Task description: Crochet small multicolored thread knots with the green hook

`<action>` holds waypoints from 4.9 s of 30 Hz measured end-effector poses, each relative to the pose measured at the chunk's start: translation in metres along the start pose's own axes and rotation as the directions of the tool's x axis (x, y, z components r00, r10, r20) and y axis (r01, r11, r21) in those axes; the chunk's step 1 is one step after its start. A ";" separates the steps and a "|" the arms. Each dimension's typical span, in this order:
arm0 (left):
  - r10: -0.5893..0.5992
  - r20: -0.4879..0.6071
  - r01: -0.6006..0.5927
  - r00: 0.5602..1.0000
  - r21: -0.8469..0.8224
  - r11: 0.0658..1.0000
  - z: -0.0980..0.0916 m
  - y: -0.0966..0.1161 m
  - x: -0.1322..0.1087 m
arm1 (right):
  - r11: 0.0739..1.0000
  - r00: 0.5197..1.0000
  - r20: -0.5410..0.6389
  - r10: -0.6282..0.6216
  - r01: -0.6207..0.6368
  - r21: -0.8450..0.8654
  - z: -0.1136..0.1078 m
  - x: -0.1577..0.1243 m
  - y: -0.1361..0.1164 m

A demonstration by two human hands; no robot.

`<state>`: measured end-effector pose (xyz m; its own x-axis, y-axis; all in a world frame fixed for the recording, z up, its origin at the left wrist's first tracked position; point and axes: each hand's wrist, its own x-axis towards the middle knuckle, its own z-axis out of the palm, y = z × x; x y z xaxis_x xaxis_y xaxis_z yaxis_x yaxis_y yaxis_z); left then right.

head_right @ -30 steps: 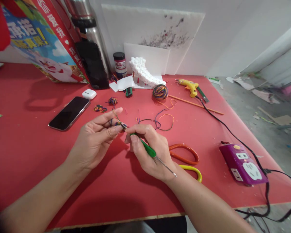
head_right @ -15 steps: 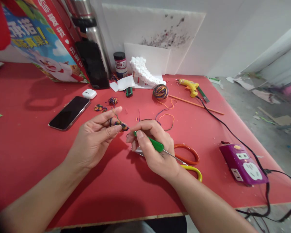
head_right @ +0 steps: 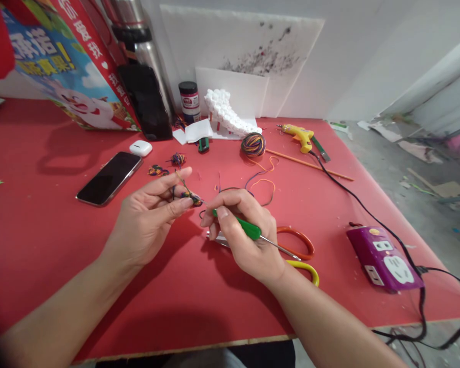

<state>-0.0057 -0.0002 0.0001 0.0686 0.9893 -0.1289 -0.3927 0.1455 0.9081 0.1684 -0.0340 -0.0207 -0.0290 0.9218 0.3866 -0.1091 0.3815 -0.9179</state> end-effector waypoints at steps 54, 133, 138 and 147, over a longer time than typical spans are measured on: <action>-0.019 0.089 0.029 0.996 -0.109 0.994 0.001 0.002 -0.002 | 0.879 0.954 0.111 -0.279 0.300 -0.370 -0.001 0.002 0.005; 0.334 0.256 -0.418 0.907 0.463 0.781 -0.008 0.015 -0.001 | 0.862 0.950 0.190 -0.247 0.305 -0.405 -0.007 0.010 -0.005; 0.343 0.260 -0.427 0.903 0.451 0.783 -0.009 0.012 0.000 | 0.854 0.940 0.215 -0.266 0.333 -0.400 -0.006 0.011 -0.006; 0.176 0.141 -0.213 0.974 0.325 0.921 -0.008 0.005 -0.003 | 0.859 0.931 0.237 -0.279 0.352 -0.372 -0.006 0.011 -0.006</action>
<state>-0.0157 -0.0024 0.0021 0.1266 0.9878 0.0905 -0.0786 -0.0809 0.9936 0.1752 -0.0258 -0.0115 -0.2320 0.7349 0.6373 0.2658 0.6781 -0.6852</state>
